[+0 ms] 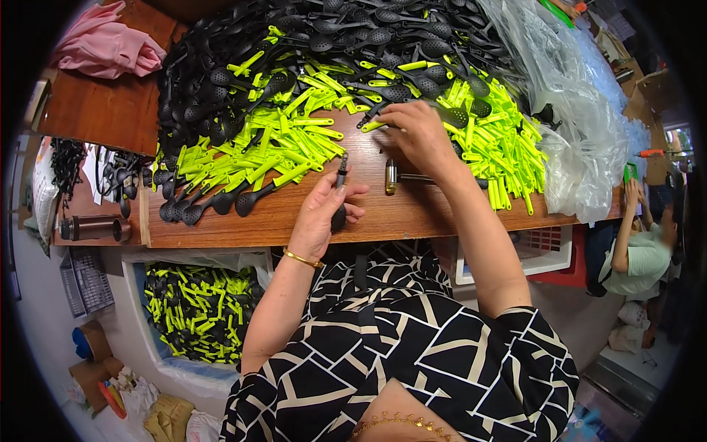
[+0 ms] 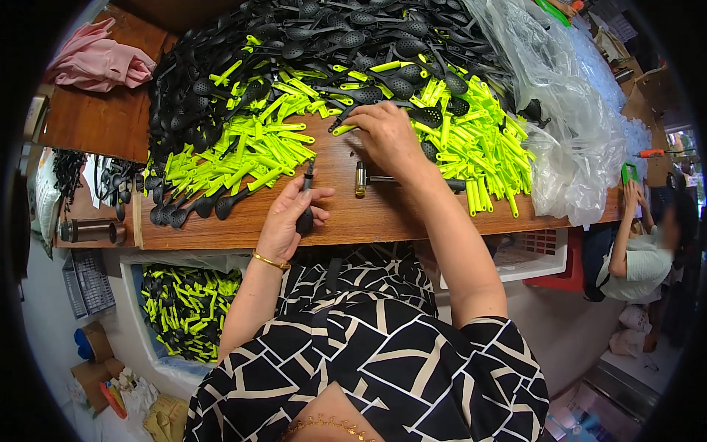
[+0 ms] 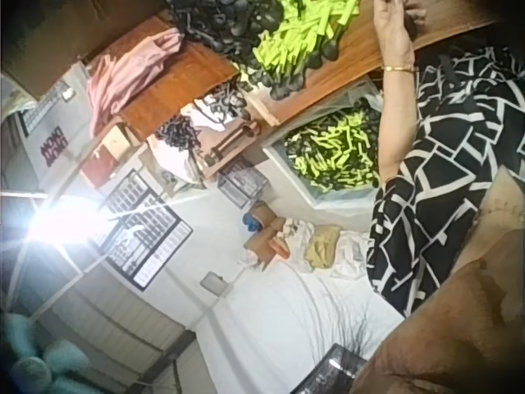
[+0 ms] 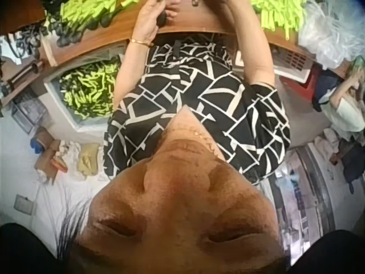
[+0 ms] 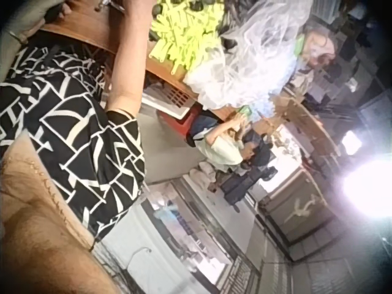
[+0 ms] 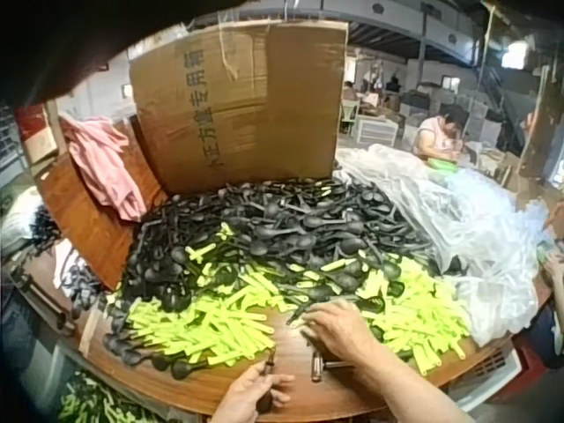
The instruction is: The person assembles kitchen utensils by inserting black perforated heads into neon green handles. They use a small hammer to tap the heads onto the handles, working through a large pile of parts on a wooden table. The assembled utensils are placed into a white bin below the table.
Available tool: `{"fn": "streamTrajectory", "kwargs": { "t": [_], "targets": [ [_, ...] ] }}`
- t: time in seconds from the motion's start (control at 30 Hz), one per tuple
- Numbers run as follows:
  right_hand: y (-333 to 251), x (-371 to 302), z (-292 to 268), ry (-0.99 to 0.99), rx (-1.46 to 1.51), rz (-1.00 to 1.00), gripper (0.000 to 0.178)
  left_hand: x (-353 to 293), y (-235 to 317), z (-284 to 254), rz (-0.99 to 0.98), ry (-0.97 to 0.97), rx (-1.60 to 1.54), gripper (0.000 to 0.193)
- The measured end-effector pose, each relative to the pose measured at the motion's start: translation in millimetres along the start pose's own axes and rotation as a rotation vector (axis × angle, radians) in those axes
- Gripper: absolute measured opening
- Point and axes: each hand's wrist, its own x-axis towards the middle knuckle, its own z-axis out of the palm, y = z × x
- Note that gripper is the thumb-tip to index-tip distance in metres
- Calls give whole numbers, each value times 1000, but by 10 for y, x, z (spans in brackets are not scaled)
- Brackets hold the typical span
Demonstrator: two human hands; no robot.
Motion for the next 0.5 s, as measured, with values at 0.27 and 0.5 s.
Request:
{"fn": "streamTrajectory", "kwargs": {
  "t": [0.27,0.5],
  "targets": [
    [224,255,87,-335,-368,31,13,-45,-100,48,48,30,138,49],
    [146,173,-9,-380,-410,34,26,5,-180,30,74,37,161,47]
  ]
}}
